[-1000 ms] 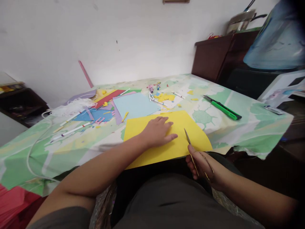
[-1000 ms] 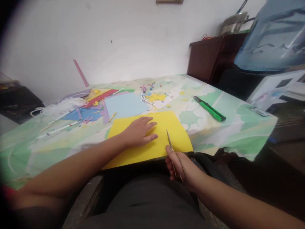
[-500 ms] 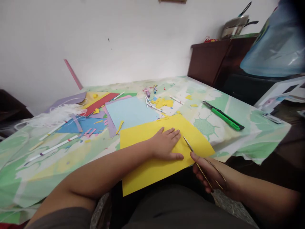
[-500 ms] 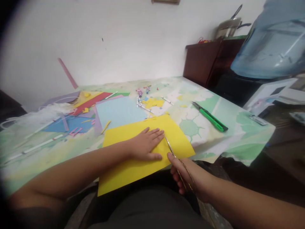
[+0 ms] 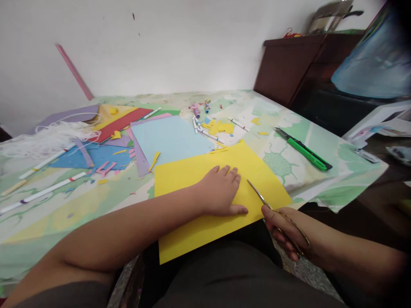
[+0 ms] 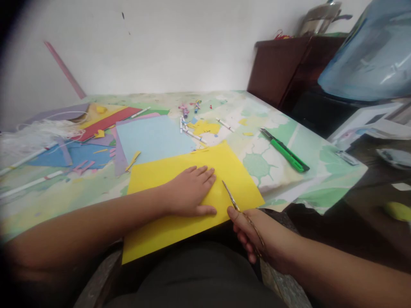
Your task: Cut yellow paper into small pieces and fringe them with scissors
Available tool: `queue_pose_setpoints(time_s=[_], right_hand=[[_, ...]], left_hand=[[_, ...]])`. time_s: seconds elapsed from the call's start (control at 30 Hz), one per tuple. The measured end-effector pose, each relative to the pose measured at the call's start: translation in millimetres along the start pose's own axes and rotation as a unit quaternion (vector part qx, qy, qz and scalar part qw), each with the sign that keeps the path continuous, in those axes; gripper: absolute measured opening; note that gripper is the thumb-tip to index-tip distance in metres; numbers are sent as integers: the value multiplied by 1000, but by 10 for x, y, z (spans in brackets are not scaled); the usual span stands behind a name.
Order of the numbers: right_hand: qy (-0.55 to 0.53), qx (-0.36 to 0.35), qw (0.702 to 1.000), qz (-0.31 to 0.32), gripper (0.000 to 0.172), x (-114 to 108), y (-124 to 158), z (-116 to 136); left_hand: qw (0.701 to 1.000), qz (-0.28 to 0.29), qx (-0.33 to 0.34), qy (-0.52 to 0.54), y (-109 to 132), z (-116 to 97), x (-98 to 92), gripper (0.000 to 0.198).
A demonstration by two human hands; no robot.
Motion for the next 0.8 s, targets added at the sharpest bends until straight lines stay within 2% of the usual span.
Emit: queue_pose_setpoints(time_s=[0.2,0.33,0.47,0.63,0.8], right_hand=[[17,32,999,-12,47,-15,0,36],[-24,47,998,-18,55,-31,-26,45],[-49,93,994,-7,63,-87,-30,110],[-40,80,996,-10,63,-129,-7,263],[-34,121,992,-4,64,-109,38,283]], left_hand=[[1000,-7,-23,13,17,88,25,92],[999,3,-36,32,-11,159,64,94],[999,9,-33,38,-25,167,70,95],[999,8,-29,43,-47,194,53,93],[998,-4,-26,51,-63,215,72,95]])
Point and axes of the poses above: each hand's wrist, its own y-axis away from the middle knuckle, its own x-axis out of the palm, z = x × y, the point moved 1 cm from there along -y, towards the middle knuckle, and after that the axes turned 8 degrees about y, right-handed, at the moved point
